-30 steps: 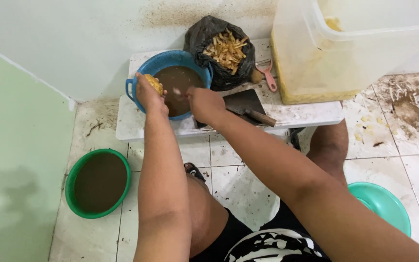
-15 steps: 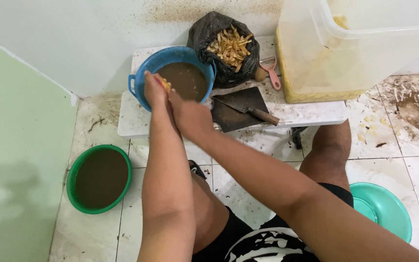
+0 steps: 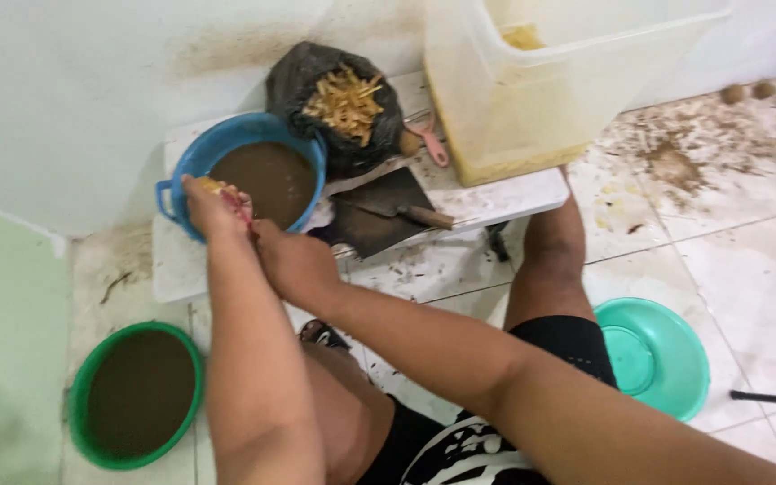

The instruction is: Peeling small fruits or vegetables using a handheld peeler over a bowl of water.

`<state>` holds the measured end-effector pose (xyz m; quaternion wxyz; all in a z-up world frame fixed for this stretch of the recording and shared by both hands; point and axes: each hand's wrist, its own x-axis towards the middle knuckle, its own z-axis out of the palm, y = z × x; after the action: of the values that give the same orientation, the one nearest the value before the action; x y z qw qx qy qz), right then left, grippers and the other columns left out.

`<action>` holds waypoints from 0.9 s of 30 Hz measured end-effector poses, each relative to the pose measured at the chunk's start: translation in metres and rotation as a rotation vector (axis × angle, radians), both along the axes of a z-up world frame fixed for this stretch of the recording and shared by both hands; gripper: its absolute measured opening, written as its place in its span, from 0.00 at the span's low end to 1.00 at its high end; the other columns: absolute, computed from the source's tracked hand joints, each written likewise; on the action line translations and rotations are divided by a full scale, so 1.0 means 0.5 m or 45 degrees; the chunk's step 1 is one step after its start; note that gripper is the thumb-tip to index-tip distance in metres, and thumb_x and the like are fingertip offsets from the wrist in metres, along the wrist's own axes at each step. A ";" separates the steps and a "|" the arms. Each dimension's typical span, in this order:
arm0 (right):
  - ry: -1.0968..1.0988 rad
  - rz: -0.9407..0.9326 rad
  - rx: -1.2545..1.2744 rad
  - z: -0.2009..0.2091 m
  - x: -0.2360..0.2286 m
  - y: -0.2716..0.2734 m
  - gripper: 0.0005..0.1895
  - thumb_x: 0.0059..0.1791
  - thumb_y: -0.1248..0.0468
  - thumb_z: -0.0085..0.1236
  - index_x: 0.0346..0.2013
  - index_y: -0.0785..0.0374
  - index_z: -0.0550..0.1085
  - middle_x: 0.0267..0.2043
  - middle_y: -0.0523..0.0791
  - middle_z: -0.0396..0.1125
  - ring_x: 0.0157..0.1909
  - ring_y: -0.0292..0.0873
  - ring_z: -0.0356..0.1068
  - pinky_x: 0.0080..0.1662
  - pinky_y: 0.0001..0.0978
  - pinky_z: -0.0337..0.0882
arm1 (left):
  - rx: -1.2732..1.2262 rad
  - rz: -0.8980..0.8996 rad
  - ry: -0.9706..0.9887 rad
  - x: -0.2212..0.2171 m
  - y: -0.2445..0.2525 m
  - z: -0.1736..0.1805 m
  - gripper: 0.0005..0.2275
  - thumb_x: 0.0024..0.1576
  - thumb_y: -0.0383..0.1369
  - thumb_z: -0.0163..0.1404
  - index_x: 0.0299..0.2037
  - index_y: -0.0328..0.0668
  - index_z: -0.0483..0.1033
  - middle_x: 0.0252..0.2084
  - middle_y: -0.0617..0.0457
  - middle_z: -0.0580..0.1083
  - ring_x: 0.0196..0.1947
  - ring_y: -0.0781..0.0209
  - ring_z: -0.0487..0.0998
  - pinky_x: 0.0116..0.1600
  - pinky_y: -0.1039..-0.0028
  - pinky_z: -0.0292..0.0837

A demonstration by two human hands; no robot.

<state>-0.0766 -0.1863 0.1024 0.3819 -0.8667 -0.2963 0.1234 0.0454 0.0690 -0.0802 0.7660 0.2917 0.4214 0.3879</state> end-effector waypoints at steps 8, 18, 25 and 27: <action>-0.185 -0.040 0.071 0.080 0.057 0.026 0.16 0.55 0.61 0.35 0.39 0.61 0.74 0.31 0.57 0.75 0.40 0.62 0.79 0.46 0.56 0.76 | 0.138 -0.243 0.293 -0.049 -0.082 0.103 0.30 0.49 0.58 0.56 0.49 0.39 0.78 0.36 0.44 0.80 0.33 0.57 0.85 0.35 0.68 0.86; -0.041 0.036 0.081 0.008 0.036 0.013 0.19 0.56 0.57 0.35 0.61 0.50 0.66 0.34 0.57 0.75 0.45 0.64 0.78 0.49 0.59 0.76 | 0.093 -0.196 0.313 -0.067 -0.085 0.134 0.23 0.51 0.56 0.53 0.39 0.45 0.75 0.25 0.51 0.76 0.20 0.63 0.80 0.23 0.76 0.79; -0.121 -0.015 0.106 0.059 0.033 0.014 0.17 0.56 0.58 0.36 0.49 0.55 0.74 0.25 0.48 0.74 0.34 0.50 0.80 0.42 0.44 0.79 | 0.271 -0.272 0.294 -0.087 -0.114 0.179 0.23 0.53 0.58 0.53 0.39 0.44 0.77 0.30 0.52 0.76 0.27 0.62 0.83 0.28 0.77 0.81; -0.129 -0.005 0.307 0.088 -0.014 -0.023 0.16 0.53 0.65 0.44 0.31 0.72 0.77 0.20 0.58 0.69 0.28 0.68 0.73 0.36 0.55 0.73 | 0.082 -0.149 0.092 -0.068 -0.080 0.149 0.22 0.54 0.51 0.53 0.35 0.34 0.74 0.23 0.46 0.72 0.20 0.57 0.78 0.21 0.74 0.77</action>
<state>-0.0835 -0.1979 0.1466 0.4680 -0.8203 -0.3260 0.0423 0.0115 0.0290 -0.0055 0.7617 0.3543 0.4184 0.3452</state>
